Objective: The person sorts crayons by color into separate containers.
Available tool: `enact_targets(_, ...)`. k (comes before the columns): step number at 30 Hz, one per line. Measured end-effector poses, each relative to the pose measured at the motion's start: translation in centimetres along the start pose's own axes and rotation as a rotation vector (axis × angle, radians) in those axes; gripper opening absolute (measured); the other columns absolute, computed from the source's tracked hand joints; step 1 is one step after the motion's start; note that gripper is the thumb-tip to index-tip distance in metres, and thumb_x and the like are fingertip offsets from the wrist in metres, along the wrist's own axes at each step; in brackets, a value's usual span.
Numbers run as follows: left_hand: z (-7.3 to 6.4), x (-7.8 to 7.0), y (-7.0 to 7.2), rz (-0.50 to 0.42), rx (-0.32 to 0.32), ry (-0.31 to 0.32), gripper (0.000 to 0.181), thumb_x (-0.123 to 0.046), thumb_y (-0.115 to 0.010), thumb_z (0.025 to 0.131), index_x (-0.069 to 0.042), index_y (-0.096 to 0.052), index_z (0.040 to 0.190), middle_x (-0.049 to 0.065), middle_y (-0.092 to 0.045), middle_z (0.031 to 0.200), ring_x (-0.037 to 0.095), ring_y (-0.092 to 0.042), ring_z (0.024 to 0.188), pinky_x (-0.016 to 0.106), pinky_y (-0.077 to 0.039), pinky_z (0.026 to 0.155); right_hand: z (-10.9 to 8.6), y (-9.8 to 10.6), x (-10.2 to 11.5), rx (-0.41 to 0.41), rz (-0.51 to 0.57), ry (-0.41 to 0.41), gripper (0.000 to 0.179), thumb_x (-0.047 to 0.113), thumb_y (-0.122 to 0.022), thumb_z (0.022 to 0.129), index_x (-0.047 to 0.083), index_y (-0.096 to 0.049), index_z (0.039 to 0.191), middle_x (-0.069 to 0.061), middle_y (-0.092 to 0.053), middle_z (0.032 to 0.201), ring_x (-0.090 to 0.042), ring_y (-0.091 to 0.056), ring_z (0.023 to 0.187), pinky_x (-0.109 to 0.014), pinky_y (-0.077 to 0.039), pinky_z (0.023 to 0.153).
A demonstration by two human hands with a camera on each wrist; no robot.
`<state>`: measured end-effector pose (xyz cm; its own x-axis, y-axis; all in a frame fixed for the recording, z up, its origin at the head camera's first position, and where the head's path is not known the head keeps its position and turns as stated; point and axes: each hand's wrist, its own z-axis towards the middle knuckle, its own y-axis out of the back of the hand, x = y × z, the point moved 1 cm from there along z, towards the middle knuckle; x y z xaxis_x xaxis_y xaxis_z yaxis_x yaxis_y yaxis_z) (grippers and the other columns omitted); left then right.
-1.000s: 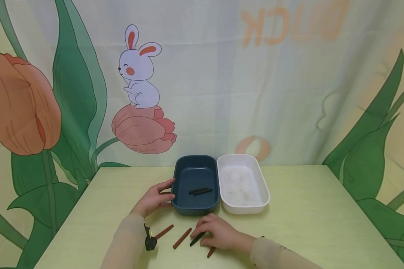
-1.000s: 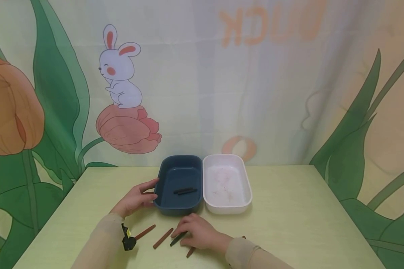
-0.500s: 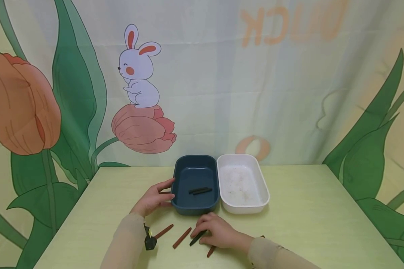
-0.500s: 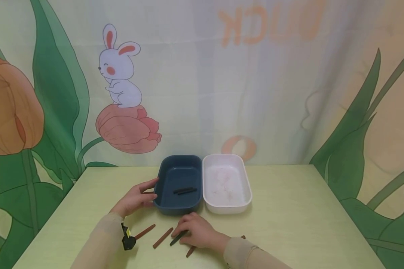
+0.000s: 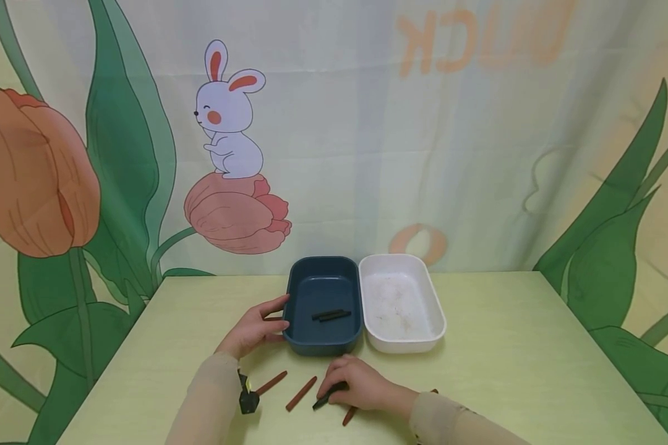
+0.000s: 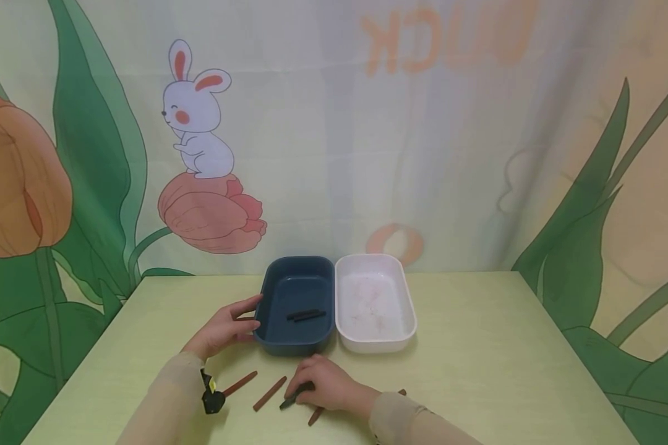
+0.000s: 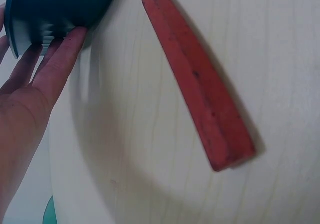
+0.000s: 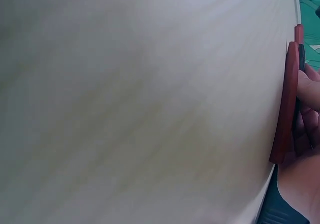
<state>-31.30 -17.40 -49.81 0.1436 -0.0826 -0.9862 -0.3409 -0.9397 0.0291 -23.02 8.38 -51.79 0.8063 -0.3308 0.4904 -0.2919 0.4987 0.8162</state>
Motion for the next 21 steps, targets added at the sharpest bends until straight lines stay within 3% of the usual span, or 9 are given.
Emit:
enact_targets(9,0.1,0.2,0.1,0.010,0.002,-0.010,0.064,-0.002,-0.061,0.085,-0.016,-0.037,0.143,0.010,-0.027,0.149,0.036,-0.040,0.125,0.044,-0.049,0.084,-0.1,0.3,0.2,0.016,0.051,0.016,0.021,0.017,-0.075,0.077,0.023,-0.073,0.097,0.012,-0.061,0.093,-0.001,-0.049,0.091,-0.015,-0.038,0.081)
enact_targets(21,0.0,0.1,0.1,0.018,0.001,-0.005,0.064,-0.003,-0.061,0.086,-0.018,-0.037,0.143,0.009,-0.026,0.149,0.036,-0.039,0.126,0.044,-0.048,0.085,0.2,2.4,1.0,-0.008,0.106,-0.001,0.023,0.014,-0.073,0.079,0.024,-0.072,0.100,0.013,-0.058,0.096,-0.002,-0.047,0.092,-0.017,-0.040,0.081)
